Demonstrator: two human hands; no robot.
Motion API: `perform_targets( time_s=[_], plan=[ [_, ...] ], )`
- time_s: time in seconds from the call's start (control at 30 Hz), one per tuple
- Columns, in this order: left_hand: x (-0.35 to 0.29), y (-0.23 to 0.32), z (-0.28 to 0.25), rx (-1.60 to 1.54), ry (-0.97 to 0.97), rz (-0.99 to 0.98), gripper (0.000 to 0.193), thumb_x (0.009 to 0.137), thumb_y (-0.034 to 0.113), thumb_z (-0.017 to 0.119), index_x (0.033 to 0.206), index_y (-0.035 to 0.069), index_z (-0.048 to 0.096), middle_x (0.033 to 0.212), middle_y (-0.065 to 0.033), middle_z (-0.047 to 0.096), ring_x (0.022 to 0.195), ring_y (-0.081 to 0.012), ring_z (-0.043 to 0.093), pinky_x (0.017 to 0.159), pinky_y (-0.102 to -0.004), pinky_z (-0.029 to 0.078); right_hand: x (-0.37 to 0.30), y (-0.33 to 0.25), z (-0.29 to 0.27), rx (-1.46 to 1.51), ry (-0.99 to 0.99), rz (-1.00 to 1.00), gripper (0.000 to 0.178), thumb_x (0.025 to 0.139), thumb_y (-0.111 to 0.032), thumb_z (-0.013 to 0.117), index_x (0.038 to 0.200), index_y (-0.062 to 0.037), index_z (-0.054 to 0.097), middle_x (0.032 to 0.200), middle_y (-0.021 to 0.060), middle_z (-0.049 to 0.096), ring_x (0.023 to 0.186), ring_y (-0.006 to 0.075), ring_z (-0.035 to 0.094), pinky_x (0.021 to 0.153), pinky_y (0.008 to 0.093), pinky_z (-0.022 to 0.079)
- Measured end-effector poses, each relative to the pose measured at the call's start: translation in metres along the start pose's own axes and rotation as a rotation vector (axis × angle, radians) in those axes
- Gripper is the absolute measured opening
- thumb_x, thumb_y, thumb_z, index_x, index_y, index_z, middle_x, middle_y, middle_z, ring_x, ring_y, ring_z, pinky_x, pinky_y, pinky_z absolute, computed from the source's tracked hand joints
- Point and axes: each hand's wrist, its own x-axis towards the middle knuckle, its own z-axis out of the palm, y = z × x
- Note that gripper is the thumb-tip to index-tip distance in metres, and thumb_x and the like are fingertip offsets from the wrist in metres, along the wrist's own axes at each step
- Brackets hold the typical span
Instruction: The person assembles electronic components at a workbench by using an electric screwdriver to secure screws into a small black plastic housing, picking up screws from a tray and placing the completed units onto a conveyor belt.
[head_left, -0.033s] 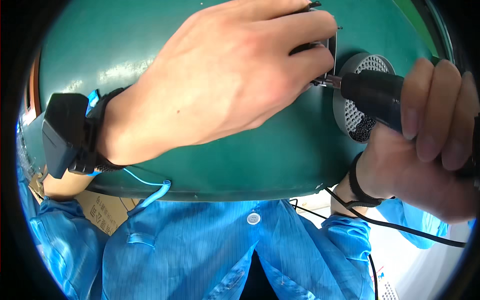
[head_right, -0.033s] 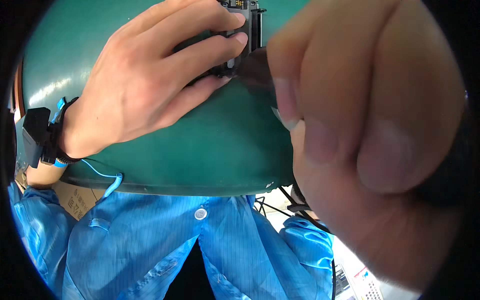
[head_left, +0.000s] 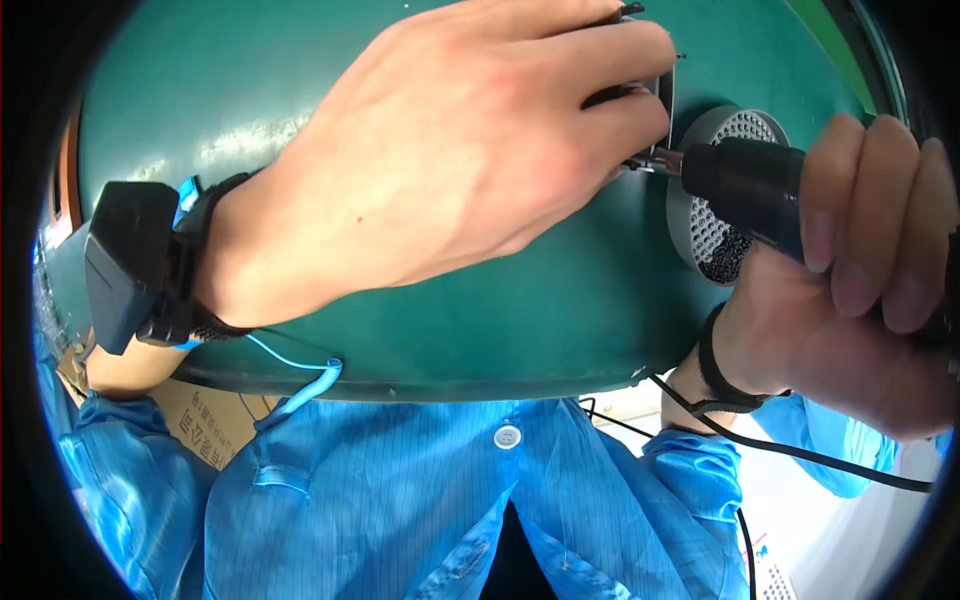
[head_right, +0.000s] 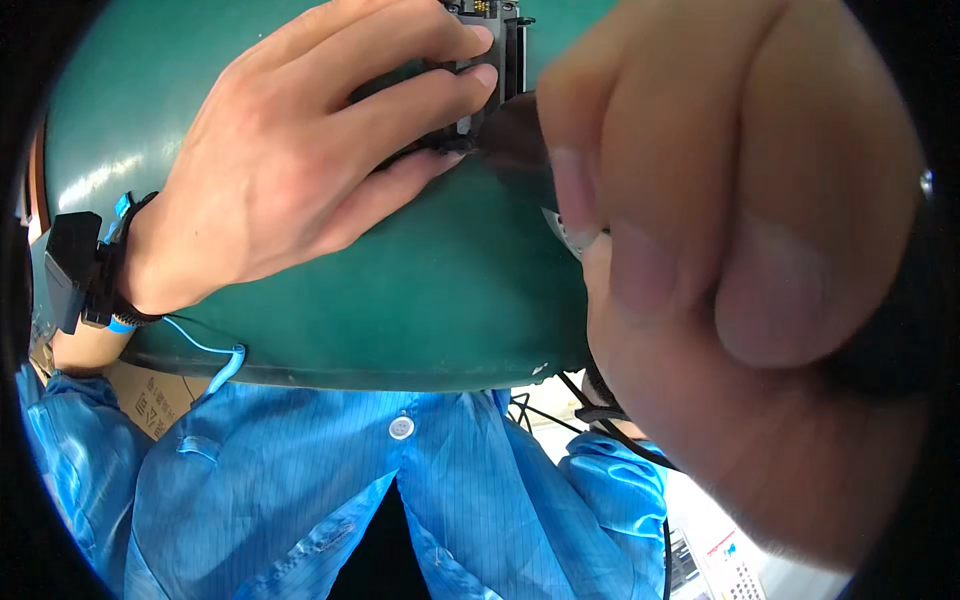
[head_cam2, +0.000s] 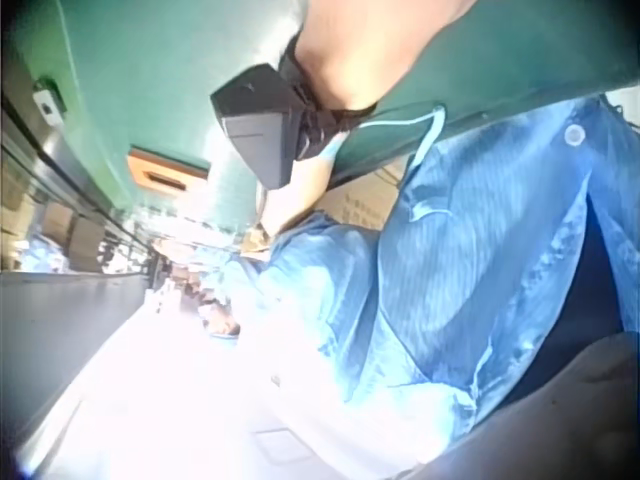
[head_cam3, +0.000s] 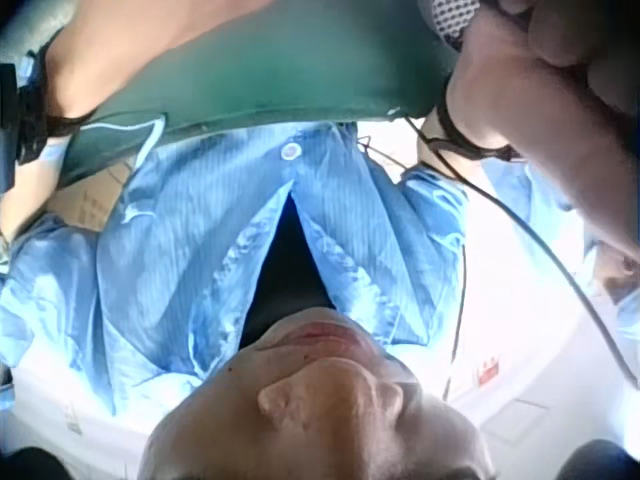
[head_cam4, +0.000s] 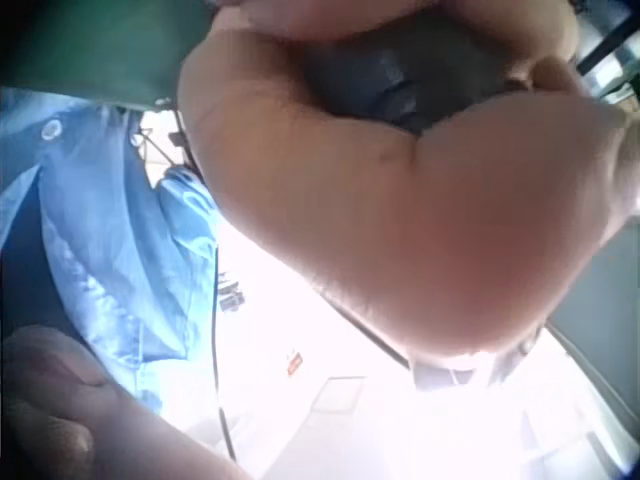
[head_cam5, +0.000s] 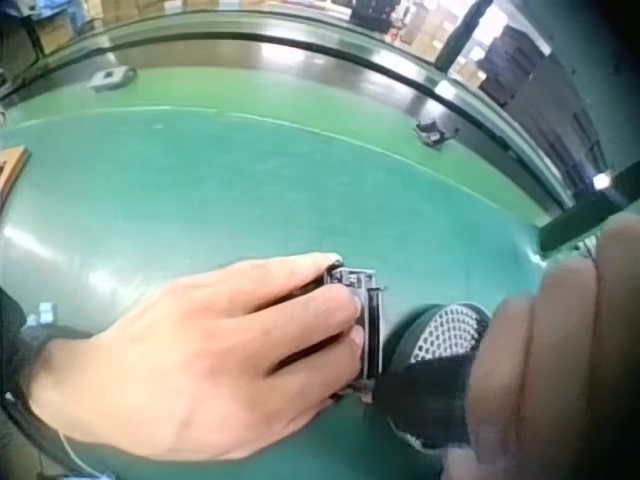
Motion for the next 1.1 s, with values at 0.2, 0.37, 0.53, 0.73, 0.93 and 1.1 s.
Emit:
perform_targets(
  time_s=[0.2,0.37,0.53,0.73,0.93,1.1],
  plan=[
    [0.003,-0.01,-0.018,0.209,-0.224,0.219,0.027,0.079,0.017,0.064,0.099,-0.002,0.063,0.104,-0.0141,0.057,0.104,-0.0278,0.057,0.093,-0.0324,0.051,0.003,0.008,0.004,0.003,-0.035,0.009,0.024,0.101,-0.027,0.044,0.084,-0.0105,0.048,0.06,-0.0007,0.042,0.046,0.0105,0.036,0.047,0.0299,0.036],
    [0.008,-0.003,-0.012,-0.041,-0.084,0.042,0.025,0.08,0.018,0.061,0.097,-0.001,0.063,0.105,-0.013,0.056,0.101,-0.0267,0.055,0.09,-0.0309,0.051,0.004,0.007,0.005,0.002,-0.052,0.006,0.023,0.102,-0.027,0.043,0.086,-0.0107,0.048,0.06,-0.0008,0.041,0.046,0.0106,0.036,0.046,0.0298,0.035],
    [0.014,0.005,-0.016,-0.165,-0.146,-0.053,0.022,0.081,0.017,0.061,0.095,0.0,0.063,0.103,-0.012,0.054,0.099,-0.0257,0.054,0.087,-0.0306,0.05,0.001,0.004,0.004,-0.007,-0.064,-0.001,0.023,0.103,-0.027,0.042,0.088,-0.011,0.047,0.06,-0.0009,0.04,0.046,0.0106,0.035,0.046,0.0297,0.035],
    [0.025,0.005,-0.034,-0.112,-0.44,-0.009,0.02,0.081,0.017,0.061,0.091,0.0,0.062,0.099,-0.0116,0.052,0.096,-0.0249,0.053,0.084,-0.0309,0.049,0.003,0.005,0.006,-0.017,-0.09,-0.008,0.023,0.104,-0.028,0.04,0.09,-0.0113,0.047,0.06,-0.001,0.04,0.046,0.0106,0.035,0.046,0.0295,0.034],
    [0.028,-0.003,-0.025,-0.121,-0.352,0.022,0.019,0.078,0.014,0.061,0.089,0.0,0.063,0.1,-0.0099,0.053,0.097,-0.0257,0.052,0.089,-0.0318,0.047,0.014,0.004,0.011,-0.033,-0.105,-0.034,0.022,0.105,-0.028,0.038,0.093,-0.0116,0.046,0.06,-0.0012,0.039,0.045,0.0107,0.034,0.045,0.0294,0.034],
    [0.035,0.016,-0.031,-0.114,-0.444,-0.222,0.041,0.075,0.015,0.077,0.113,0.003,0.066,0.121,-0.0122,0.065,0.123,-0.0328,0.059,0.111,-0.0417,0.048,0.012,0.0,0.024,-0.035,-0.044,-0.036,0.022,0.106,-0.029,0.037,0.094,-0.0119,0.045,0.06,-0.0013,0.038,0.045,0.0107,0.033,0.045,0.0293,0.033]
  ],
)
